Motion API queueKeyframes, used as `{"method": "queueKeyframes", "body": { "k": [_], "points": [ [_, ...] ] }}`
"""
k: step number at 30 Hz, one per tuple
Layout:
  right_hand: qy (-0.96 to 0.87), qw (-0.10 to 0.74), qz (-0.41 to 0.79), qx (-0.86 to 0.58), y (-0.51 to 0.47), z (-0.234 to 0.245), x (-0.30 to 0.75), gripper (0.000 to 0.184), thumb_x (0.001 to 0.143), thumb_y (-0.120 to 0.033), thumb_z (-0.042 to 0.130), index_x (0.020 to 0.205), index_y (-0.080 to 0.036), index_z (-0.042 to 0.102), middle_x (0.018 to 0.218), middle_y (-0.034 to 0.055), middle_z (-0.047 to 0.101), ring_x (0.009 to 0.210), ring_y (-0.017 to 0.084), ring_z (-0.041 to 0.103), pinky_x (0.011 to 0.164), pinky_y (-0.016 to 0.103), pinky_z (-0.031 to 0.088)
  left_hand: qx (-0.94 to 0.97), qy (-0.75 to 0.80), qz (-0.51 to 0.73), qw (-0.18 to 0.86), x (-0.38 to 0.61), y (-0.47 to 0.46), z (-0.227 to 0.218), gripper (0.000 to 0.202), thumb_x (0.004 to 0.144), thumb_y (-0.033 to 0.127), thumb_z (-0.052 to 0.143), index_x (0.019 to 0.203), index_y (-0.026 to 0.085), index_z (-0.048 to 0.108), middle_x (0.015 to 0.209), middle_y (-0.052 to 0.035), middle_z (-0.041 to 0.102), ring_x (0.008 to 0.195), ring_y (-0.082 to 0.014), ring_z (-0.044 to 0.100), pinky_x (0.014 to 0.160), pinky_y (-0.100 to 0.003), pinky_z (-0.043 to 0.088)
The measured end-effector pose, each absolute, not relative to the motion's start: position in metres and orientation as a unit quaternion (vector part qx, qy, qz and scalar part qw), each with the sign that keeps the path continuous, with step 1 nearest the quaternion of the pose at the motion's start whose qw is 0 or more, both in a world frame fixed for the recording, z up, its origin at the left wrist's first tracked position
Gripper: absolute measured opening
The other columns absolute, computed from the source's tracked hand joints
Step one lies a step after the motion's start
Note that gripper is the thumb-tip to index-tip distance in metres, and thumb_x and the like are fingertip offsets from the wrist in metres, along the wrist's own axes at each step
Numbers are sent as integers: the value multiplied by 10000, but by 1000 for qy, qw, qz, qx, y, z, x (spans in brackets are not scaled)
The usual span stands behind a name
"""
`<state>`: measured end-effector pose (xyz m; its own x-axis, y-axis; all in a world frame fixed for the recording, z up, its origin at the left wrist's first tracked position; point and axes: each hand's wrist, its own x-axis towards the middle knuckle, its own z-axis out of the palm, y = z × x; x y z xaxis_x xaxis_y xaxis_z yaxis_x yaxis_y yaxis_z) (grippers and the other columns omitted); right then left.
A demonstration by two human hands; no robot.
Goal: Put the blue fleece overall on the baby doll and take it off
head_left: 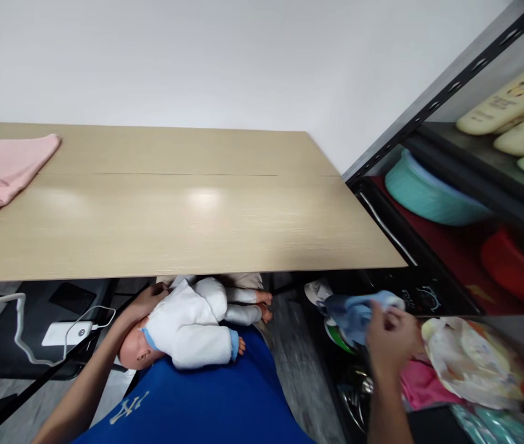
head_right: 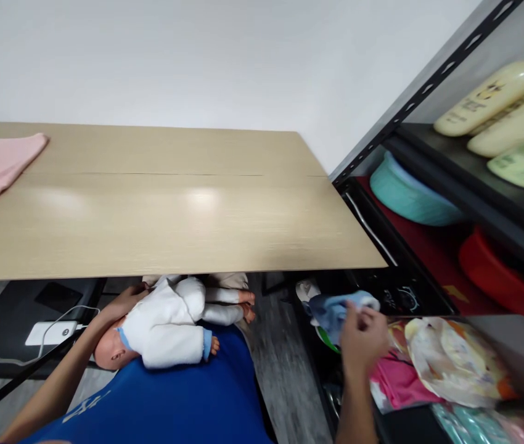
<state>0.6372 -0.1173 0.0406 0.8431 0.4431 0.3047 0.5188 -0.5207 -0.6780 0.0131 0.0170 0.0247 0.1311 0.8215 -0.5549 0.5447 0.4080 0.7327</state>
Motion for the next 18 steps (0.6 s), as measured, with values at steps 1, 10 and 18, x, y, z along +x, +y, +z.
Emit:
{"method": "queueKeyframes", "body": {
  "k": [1,10,18],
  "points": [
    [-339,389,-36,-856,-105,40,615,554,900,-912,589,949,-363,528,874,222,810,837,460,824,801,615,648,528,651,127,530,12,17,24,946,688,1054,705,1052,188,817,1296,-226,904,1324,-509,810,1054,-503,652],
    [-773,152,215,-578,2,-7,398,224,1088,-238,649,1191,-245,847,1278,167,882,1216,335,831,1069,424,642,504,690,106,508,3,5,41,1246,879,1066,557,1684,123,679,1820,-223,587,1771,-475,488,1475,-525,406],
    [-819,134,310,-464,-10,13,375,690,1130,-201,491,1816,-261,525,1769,154,687,1690,306,590,1524,628,241,408,587,82,695,-46,-31,59,1191,777,1161,650,1498,235,852,1689,-126,745,1699,-448,593,1450,-452,437]
  ]
}}
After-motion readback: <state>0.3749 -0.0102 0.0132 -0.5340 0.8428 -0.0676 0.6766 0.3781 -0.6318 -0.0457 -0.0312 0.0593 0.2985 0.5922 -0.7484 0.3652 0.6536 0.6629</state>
